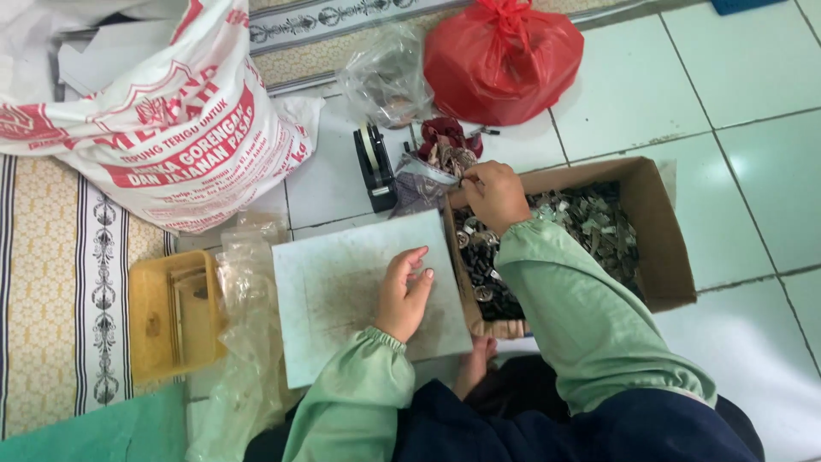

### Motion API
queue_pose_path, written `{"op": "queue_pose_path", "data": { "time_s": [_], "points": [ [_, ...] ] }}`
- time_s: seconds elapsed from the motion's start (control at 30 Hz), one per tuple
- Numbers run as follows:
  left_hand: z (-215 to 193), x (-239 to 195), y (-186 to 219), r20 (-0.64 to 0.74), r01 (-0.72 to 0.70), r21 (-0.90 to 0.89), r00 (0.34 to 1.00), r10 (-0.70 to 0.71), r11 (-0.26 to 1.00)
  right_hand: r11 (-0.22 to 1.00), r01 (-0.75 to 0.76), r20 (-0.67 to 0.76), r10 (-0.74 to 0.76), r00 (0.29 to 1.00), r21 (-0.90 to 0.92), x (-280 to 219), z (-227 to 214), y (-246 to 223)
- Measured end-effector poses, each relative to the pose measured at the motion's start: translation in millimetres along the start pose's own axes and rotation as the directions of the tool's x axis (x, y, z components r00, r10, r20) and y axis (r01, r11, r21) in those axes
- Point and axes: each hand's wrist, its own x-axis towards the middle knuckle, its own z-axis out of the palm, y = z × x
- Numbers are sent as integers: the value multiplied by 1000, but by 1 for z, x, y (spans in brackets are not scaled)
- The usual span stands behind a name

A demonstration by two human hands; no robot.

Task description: Picking up small metal parts from a box and placing them into a small plastic bag while sitting on the floor.

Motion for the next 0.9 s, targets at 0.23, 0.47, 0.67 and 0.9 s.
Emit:
{"op": "queue_pose_path", "data": {
  "time_s": [0.23,0.47,0.67,0.9],
  "points": [
    [-11,23,-6,-81,1,-173,997,-16,985,680,-28,236,292,927,-733,92,141,39],
    [-42,7,-5,-119,79,-322,985,-123,943,716,-697,-52,695,717,-51,89,140,4],
    [-32,1,15,-183,116,-676,930,-318,728,694,-31,174,-136,975,719,-57,-12,-137],
    [37,-111,64,119,117,-866,993,-27,486,846,284,-128,-254,959,452,-183,-90,-211]
  ]
}}
